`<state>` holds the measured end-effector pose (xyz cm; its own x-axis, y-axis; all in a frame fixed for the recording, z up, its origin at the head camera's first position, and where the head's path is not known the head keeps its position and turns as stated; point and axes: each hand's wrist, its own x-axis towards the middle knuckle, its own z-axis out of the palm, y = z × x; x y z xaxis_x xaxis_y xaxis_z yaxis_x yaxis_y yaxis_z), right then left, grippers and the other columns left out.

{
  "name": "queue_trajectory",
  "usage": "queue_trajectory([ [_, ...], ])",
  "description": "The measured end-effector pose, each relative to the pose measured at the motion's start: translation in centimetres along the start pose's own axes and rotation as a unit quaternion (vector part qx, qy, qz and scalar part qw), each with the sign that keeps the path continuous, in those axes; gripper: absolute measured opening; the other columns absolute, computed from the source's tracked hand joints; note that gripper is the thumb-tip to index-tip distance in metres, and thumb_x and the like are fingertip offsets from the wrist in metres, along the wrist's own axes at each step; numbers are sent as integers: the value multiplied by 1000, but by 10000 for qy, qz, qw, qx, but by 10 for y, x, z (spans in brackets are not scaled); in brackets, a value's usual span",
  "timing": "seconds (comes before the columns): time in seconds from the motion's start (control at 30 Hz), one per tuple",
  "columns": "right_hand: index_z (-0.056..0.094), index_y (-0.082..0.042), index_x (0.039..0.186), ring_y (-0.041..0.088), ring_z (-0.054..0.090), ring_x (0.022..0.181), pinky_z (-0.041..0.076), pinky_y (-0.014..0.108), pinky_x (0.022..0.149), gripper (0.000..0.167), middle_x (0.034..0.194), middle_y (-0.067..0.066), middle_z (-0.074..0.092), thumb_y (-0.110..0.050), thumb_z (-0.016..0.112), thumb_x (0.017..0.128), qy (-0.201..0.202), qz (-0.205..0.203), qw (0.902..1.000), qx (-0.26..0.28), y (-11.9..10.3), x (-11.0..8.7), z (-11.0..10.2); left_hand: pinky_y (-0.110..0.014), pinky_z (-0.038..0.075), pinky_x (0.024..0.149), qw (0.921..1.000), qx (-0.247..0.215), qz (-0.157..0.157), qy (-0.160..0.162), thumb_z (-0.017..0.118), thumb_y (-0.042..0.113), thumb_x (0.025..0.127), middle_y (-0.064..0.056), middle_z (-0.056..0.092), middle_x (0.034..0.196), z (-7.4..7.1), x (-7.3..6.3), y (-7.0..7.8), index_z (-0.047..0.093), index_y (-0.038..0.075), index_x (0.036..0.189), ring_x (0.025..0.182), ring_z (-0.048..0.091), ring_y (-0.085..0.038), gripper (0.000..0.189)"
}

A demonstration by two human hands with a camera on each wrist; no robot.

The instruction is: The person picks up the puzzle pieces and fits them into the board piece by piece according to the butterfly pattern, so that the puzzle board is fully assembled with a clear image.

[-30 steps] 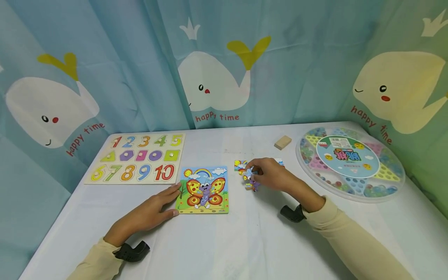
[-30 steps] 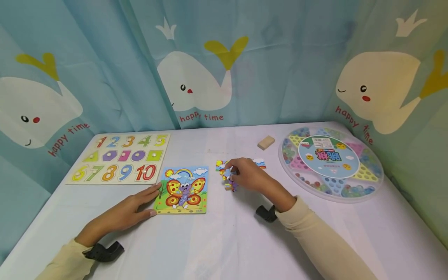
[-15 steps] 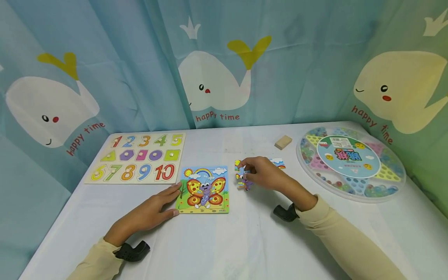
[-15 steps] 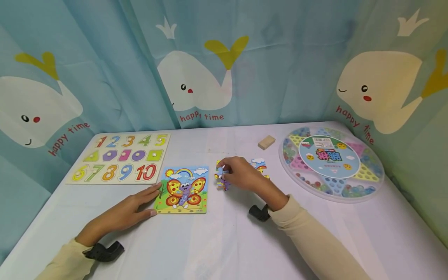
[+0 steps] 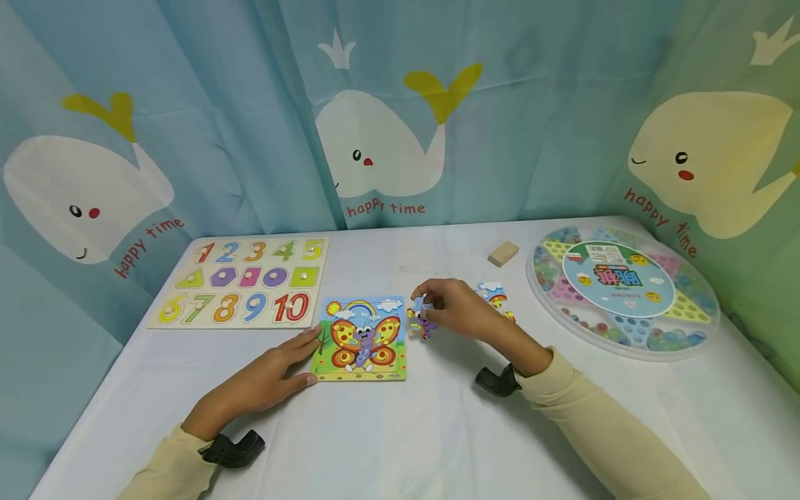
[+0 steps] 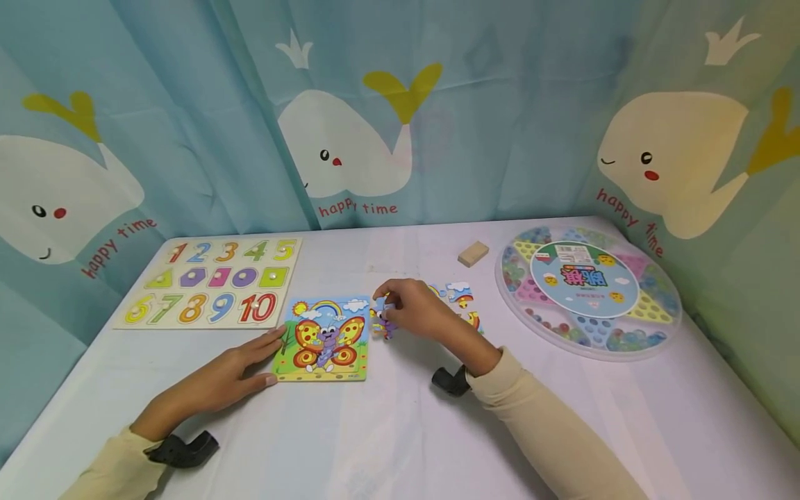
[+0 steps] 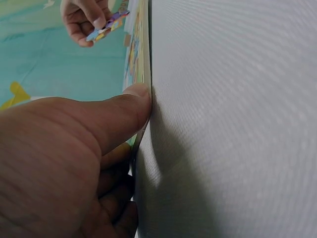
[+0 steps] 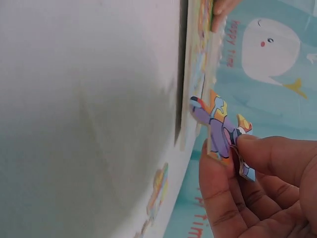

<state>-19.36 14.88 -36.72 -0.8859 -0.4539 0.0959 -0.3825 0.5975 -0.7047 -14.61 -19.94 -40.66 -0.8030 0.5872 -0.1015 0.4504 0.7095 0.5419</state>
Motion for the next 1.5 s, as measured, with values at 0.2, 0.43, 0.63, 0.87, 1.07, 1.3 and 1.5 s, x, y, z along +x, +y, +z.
queue_trajectory([
  [0.2, 65, 0, 108, 15, 54, 72, 48, 28, 62, 22, 87, 4, 63, 3, 67, 86, -75, -32, 9999, 101, -6, 1, 7, -49, 27, 112, 10000, -45, 29, 22, 68, 21, 93, -5, 21, 160, 1, -1, -2, 40, 0, 147, 145, 20, -30, 64],
  [0.43, 65, -4, 106, 16, 52, 71, 47, 30, 62, 20, 85, 3, 60, 4, 65, 87, 90, -41, 9996, 258, -11, 6, 10, -49, 27, 112, 9999, -80, 65, 39, 68, 22, 93, -5, 21, 160, 1, -1, -2, 40, 0, 147, 145, 20, -30, 64],
  [0.63, 64, -3, 105, 16, 51, 70, 47, 29, 60, 19, 85, 3, 60, 3, 66, 88, 25, -86, 9994, 340, -15, 9, 13, -49, 26, 112, 9999, -111, 78, 17, 68, 22, 93, -5, 21, 160, 2, -1, -3, 40, 0, 147, 145, 19, -30, 64],
  [0.87, 63, -4, 104, 15, 53, 73, 48, 28, 63, 18, 86, 2, 60, 3, 67, 87, 58, -150, 9994, 313, -20, 15, 19, -49, 26, 112, 9999, -88, 70, 57, 68, 22, 93, -4, 21, 160, 2, -1, -3, 40, 1, 147, 145, 20, -30, 64],
  [1.07, 64, -2, 104, 16, 52, 73, 46, 28, 63, 18, 86, 2, 60, 2, 67, 87, 80, -228, 9991, 335, -25, 19, 23, -49, 26, 112, 10000, -40, 81, 27, 68, 22, 93, -5, 21, 160, 1, -1, -2, 40, 0, 147, 145, 19, -30, 64],
  [1.3, 63, -4, 103, 15, 52, 74, 47, 28, 65, 17, 86, 2, 60, 3, 67, 87, 59, -288, 9991, 320, -27, 22, 26, -50, 26, 112, 10000, -26, 55, 11, 67, 23, 94, -4, 21, 160, 1, -1, 0, 40, 0, 147, 145, 19, -30, 64],
  [1.5, 63, -4, 103, 15, 53, 76, 48, 28, 67, 17, 87, 2, 60, 2, 67, 88, 36, -221, 9993, 305, -27, 25, 29, -50, 26, 112, 10000, 4, 33, 7, 66, 25, 94, -3, 20, 160, 1, -2, -1, 40, 1, 147, 145, 19, -30, 64],
])
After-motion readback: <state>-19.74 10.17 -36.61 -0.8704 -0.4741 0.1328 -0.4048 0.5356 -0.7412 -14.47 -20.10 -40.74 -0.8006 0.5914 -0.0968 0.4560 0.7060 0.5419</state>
